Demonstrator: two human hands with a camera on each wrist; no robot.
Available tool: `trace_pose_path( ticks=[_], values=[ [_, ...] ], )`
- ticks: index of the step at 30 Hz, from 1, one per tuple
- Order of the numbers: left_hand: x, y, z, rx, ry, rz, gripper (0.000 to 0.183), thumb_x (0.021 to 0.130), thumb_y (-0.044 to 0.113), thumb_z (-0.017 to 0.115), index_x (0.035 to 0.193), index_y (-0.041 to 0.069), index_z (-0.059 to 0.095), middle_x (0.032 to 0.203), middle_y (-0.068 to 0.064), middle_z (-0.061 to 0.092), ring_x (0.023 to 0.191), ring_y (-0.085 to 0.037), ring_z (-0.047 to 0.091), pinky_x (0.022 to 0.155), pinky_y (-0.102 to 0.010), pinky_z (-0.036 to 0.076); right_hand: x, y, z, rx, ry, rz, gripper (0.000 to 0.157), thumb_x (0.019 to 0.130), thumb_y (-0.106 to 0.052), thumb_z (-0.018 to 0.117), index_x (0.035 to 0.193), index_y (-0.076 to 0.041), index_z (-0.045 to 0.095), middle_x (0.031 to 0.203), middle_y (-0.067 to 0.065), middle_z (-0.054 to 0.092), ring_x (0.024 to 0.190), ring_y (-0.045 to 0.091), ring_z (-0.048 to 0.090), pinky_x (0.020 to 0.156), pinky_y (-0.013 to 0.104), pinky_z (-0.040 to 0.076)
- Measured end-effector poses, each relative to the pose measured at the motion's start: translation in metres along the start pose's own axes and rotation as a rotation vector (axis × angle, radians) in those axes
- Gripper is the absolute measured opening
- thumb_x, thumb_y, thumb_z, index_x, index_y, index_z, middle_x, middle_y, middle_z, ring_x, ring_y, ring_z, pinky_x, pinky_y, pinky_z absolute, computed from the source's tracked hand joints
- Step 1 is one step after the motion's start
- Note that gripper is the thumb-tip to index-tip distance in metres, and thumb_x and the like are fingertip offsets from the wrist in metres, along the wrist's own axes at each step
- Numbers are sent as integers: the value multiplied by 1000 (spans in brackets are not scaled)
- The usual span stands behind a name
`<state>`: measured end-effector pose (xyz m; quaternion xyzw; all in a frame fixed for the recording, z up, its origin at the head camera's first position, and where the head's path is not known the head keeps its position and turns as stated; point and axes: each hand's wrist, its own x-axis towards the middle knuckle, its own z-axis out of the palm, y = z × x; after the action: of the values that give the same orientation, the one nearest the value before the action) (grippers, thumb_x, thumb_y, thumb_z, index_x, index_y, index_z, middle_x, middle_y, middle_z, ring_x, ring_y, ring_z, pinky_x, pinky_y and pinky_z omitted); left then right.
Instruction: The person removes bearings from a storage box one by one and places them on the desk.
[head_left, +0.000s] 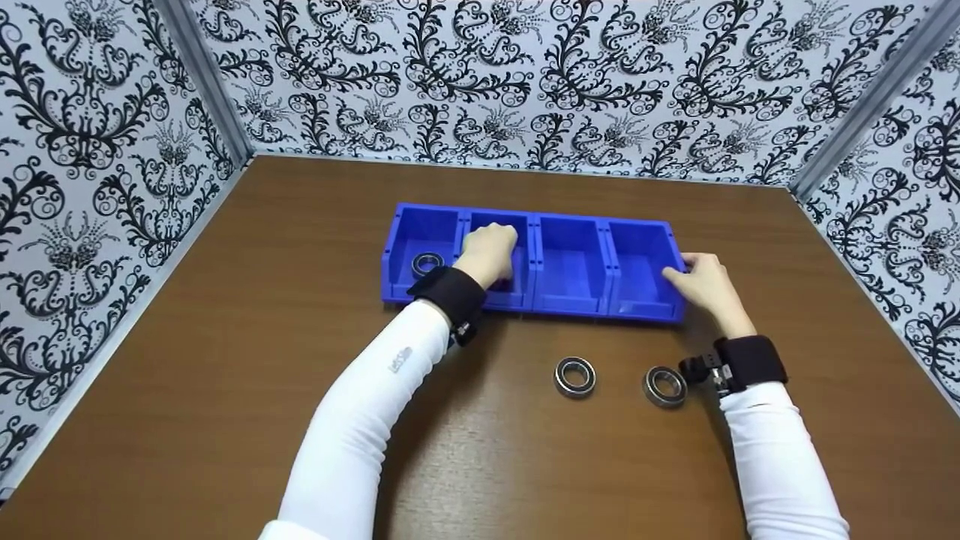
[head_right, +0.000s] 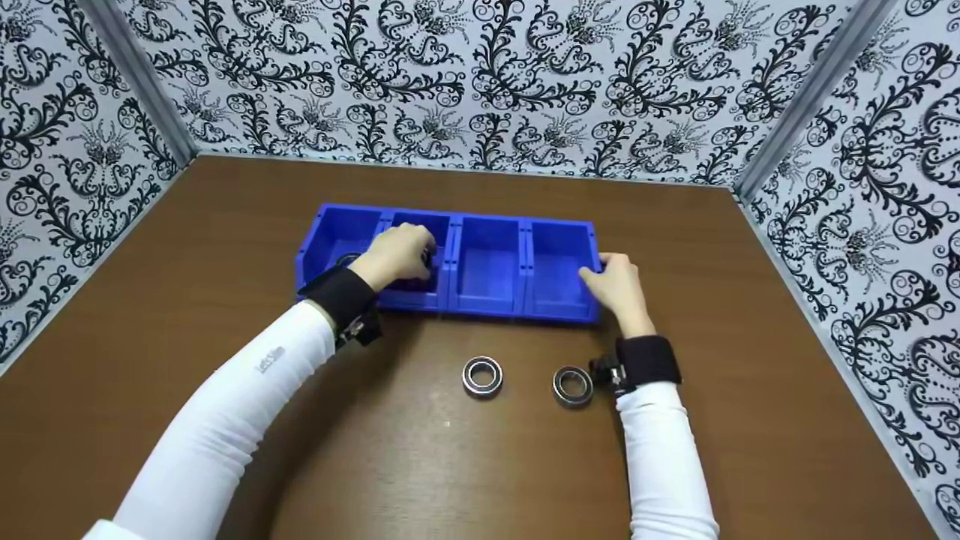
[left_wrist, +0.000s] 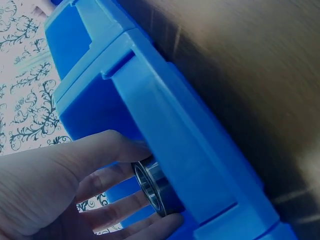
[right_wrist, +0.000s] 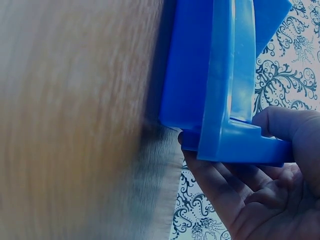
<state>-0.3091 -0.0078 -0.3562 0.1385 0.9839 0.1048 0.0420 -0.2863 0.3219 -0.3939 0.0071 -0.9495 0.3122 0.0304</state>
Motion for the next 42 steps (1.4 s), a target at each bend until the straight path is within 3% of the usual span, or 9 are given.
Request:
trace_pose_path(
  ticks=[8,15,31,39,42],
  values=[
    [1,-1,-3,-6,11,7,29,82,8,77,110,3,71,127,-19,72,118,-37,70,95,-52,59,0,-1,0,-17,0,-1,46,95,-17,57,128,14,62,118,36,68,91,27,70,69,15,44],
    [0,0,-9,-7,14,7,27,82,9,77,108,4,72,127,-18,72,117,-37,69,95,-52,59,0,0,-1,-14,0,-5,46,95,-17,57,128,15,62,118,37,68,85,18,67,68,13,43],
    [-5,3,-20,5,12,28,26,82,12,76,107,5,70,128,-18,71,120,-38,68,98,-51,57,-1,1,0,-10,-2,4,47,96,-18,57,129,15,61,120,37,67,93,28,69,70,15,45],
    [-6,4,-22,-6,32,39,25,81,10,75,106,5,71,123,-18,72,116,-39,69,95,-52,58,-2,-1,-1,-20,-4,40,49,95,-20,55,133,11,61,125,35,67,104,36,68,83,31,50],
    [-6,4,-24,-11,31,38,26,81,9,74,106,6,71,123,-17,73,116,-38,70,95,-51,58,-2,-1,-1,-22,2,33,49,95,-20,55,132,12,61,124,35,67,103,36,68,81,29,50]
  ],
)
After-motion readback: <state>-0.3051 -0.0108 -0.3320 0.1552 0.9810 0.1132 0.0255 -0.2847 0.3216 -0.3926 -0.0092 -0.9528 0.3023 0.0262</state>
